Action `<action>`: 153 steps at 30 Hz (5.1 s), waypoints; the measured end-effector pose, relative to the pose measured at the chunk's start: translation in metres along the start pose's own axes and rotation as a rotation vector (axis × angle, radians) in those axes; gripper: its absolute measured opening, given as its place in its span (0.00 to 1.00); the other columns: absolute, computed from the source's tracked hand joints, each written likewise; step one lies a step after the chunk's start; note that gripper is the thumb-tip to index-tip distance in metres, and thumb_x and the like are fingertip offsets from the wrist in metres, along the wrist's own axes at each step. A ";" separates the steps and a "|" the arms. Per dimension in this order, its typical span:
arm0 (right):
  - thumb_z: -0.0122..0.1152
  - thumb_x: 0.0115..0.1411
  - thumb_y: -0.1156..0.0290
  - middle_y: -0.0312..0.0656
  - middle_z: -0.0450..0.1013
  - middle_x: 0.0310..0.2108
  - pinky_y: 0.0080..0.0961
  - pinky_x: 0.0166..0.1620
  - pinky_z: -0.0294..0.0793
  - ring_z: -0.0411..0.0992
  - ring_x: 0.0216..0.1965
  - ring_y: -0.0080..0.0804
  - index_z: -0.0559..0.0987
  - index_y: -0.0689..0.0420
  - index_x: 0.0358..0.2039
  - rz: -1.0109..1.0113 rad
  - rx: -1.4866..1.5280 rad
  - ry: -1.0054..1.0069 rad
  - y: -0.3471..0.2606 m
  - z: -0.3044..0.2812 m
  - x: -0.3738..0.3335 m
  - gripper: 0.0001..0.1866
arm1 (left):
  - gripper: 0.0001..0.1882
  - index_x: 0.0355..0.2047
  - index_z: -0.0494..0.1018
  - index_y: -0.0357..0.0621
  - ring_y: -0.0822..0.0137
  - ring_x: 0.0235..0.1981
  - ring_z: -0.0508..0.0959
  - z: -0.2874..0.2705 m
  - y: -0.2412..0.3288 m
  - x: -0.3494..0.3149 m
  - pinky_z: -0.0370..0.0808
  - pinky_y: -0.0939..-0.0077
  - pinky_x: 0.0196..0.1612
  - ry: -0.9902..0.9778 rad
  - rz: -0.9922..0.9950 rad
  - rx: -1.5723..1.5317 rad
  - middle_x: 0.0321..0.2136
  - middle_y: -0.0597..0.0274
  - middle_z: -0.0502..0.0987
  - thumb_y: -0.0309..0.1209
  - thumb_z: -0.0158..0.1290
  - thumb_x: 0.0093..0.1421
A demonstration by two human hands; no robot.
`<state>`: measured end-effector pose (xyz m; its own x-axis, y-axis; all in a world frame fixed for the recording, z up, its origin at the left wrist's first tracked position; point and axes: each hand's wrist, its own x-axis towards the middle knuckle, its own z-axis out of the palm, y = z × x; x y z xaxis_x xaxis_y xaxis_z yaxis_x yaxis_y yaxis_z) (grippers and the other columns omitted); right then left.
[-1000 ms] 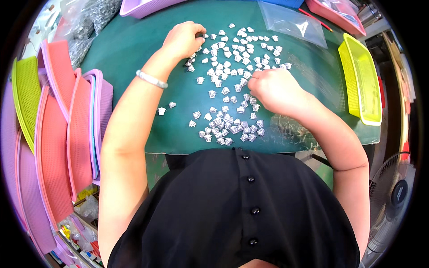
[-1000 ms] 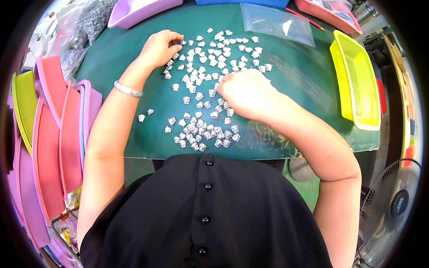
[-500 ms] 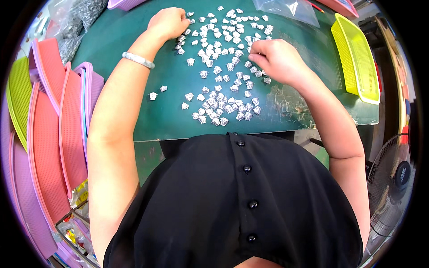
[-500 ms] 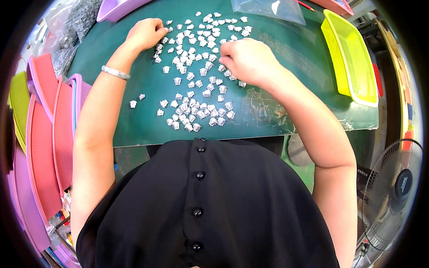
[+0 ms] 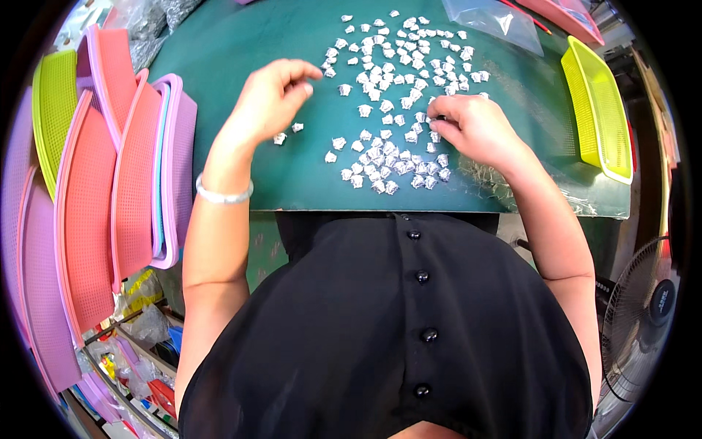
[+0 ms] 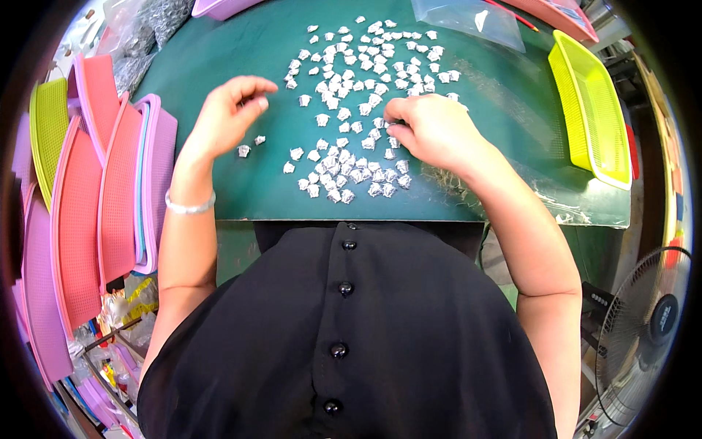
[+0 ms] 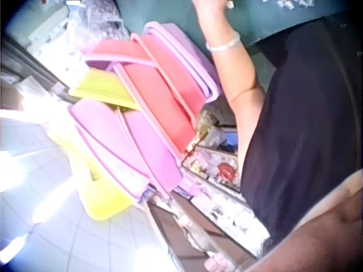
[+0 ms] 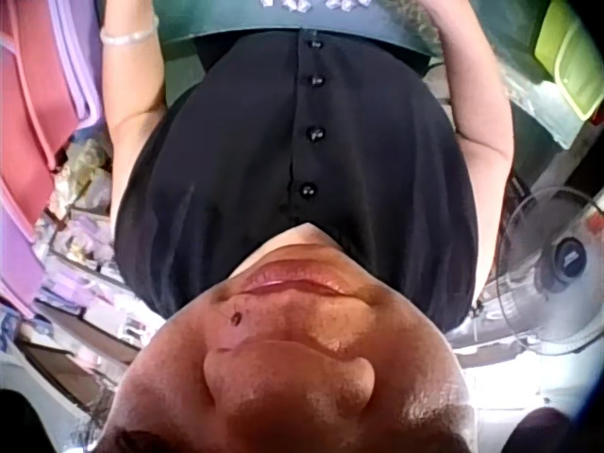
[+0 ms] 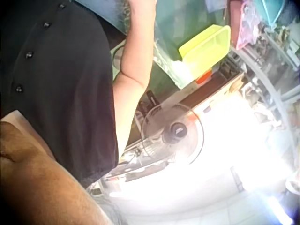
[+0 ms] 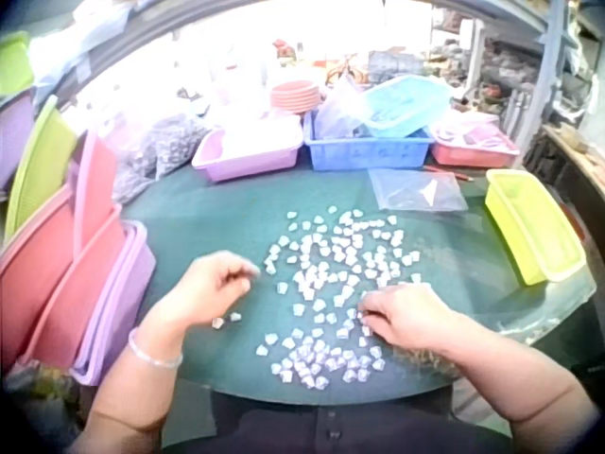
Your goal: The person sorts small silver-wrapped items on a green table, picking them up and moving them into a pile. They briefly interact with another person in the background before resuming the sorting task.
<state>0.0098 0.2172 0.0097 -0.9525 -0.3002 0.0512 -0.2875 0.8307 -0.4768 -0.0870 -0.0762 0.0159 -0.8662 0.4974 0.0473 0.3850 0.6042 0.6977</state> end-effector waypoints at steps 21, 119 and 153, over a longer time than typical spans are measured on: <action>0.58 0.51 0.68 0.47 0.76 0.27 0.38 0.36 0.75 0.76 0.34 0.44 0.78 0.58 0.26 -0.155 -0.259 -0.144 -0.092 0.043 0.038 0.07 | 0.09 0.36 0.76 0.37 0.72 0.25 0.73 0.009 -0.026 -0.083 0.72 0.79 0.30 0.345 -0.096 0.037 0.27 0.62 0.73 0.22 0.57 0.52; 0.56 0.56 0.83 0.48 0.73 0.44 0.25 0.50 0.74 0.73 0.46 0.35 0.74 0.68 0.43 0.275 1.603 -0.060 -0.050 0.045 0.047 0.13 | 0.12 0.35 0.77 0.42 0.59 0.35 0.74 0.055 0.027 -0.084 0.71 0.68 0.37 0.126 0.263 0.009 0.31 0.59 0.73 0.28 0.61 0.49; 0.53 0.55 0.83 0.53 0.72 0.43 0.22 0.47 0.76 0.75 0.41 0.33 0.67 0.75 0.50 0.318 1.435 -0.403 -0.123 0.071 0.079 0.21 | 0.05 0.35 0.76 0.35 0.80 0.28 0.72 0.014 -0.032 -0.100 0.71 0.84 0.34 0.307 -0.060 -0.340 0.27 0.68 0.77 0.21 0.52 0.59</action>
<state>-0.0226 0.0584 0.0101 -0.7958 -0.5032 -0.3369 0.4816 -0.1885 -0.8559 -0.0082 -0.1365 -0.0217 -0.9576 0.2297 0.1738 0.2499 0.3624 0.8979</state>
